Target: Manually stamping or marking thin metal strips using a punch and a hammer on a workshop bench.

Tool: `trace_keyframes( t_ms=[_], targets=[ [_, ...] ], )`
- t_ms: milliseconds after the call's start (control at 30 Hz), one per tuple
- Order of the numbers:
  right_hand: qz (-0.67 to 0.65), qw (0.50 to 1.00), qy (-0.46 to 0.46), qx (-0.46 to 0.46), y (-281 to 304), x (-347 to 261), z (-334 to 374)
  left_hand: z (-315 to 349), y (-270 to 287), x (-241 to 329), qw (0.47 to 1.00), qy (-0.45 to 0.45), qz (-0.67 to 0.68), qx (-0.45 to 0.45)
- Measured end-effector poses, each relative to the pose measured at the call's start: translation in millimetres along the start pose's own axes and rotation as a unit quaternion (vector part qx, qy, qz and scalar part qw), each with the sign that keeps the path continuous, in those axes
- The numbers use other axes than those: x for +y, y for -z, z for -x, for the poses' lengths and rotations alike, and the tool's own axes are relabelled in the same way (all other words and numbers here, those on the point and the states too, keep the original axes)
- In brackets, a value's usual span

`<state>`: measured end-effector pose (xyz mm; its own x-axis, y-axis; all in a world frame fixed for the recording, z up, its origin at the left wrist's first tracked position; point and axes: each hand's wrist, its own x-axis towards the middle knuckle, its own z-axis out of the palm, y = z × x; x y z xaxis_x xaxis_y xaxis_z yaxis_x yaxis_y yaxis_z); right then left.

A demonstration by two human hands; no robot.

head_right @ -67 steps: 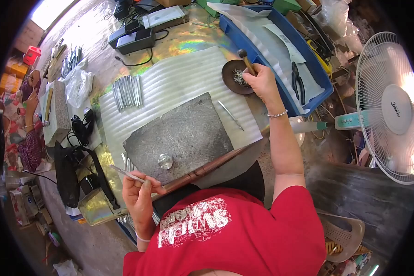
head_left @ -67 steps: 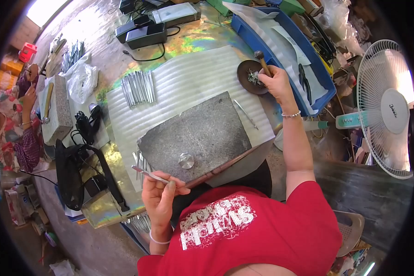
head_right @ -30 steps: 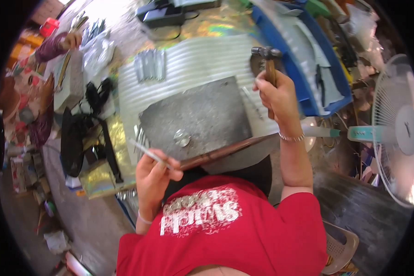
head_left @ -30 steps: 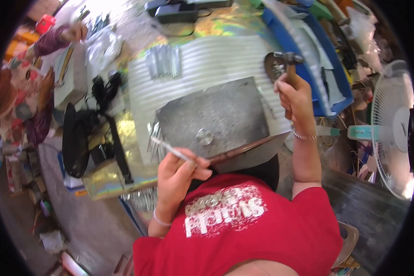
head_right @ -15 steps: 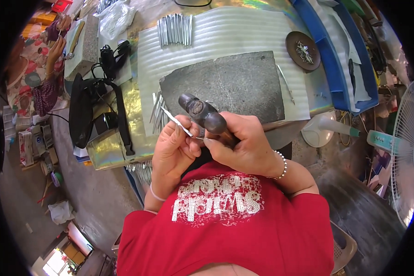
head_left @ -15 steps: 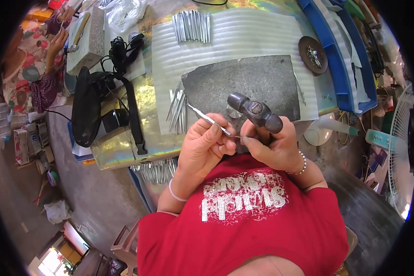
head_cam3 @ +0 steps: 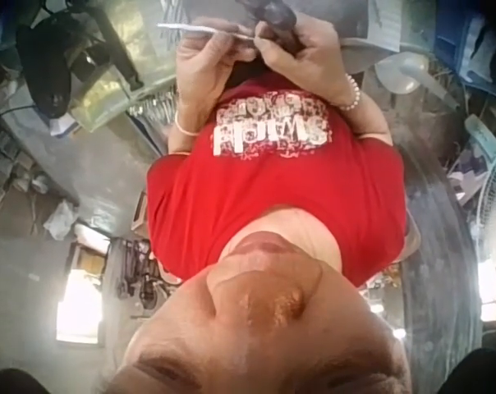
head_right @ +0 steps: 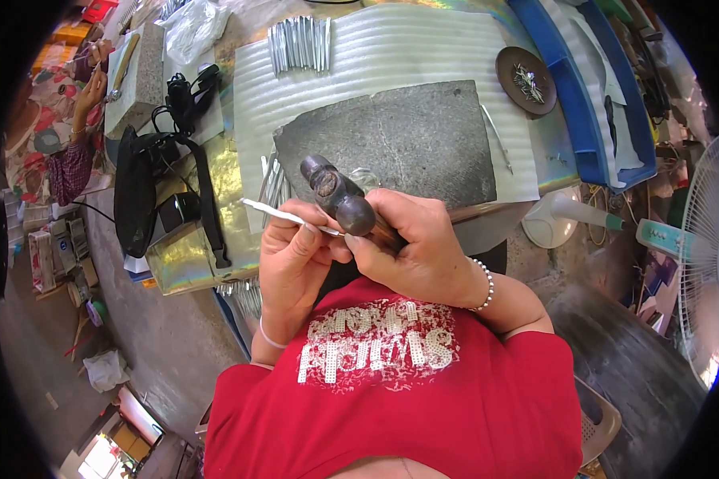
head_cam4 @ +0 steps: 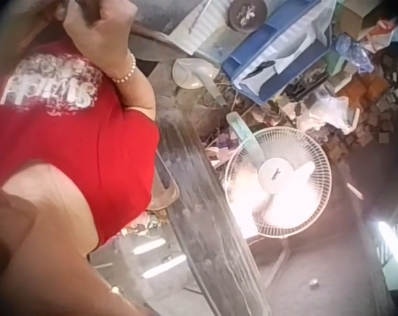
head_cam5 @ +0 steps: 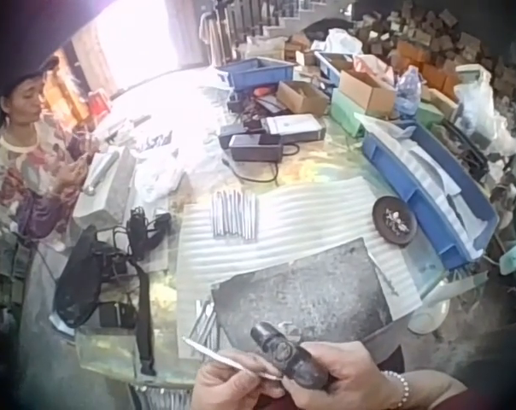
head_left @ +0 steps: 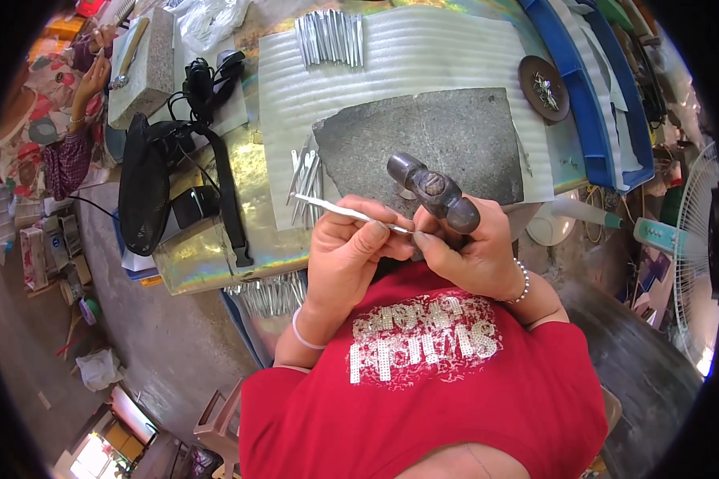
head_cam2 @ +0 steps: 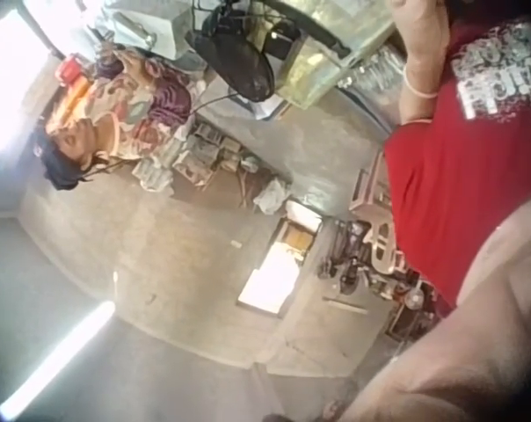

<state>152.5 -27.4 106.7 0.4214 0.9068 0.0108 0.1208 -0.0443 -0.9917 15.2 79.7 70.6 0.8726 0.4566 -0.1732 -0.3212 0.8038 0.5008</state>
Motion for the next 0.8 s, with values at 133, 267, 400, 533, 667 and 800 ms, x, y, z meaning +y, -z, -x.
trace_keyframes(
  t_ms=[133,267,400,533,667,800],
  targets=[
    [0.022,0.999,0.042,0.01,-2,3,0,1,2,-3,0.99,-0.074,-0.119,-0.007],
    [-0.06,0.997,-0.052,0.001,-1,8,5,-1,3,-5,0.997,-0.045,-0.069,-0.009],
    [0.02,0.997,-0.065,0.028,16,14,-2,0,10,-3,0.999,-0.026,-0.025,0.008],
    [0.176,0.983,0.018,0.039,22,24,-16,-2,13,1,0.997,-0.044,-0.051,0.033],
    [0.243,0.967,0.072,-0.003,22,31,-25,-7,9,2,0.995,-0.044,-0.082,0.041],
    [0.233,0.967,0.094,-0.039,28,34,-32,-14,9,0,0.976,-0.067,-0.202,0.037]
  ],
)
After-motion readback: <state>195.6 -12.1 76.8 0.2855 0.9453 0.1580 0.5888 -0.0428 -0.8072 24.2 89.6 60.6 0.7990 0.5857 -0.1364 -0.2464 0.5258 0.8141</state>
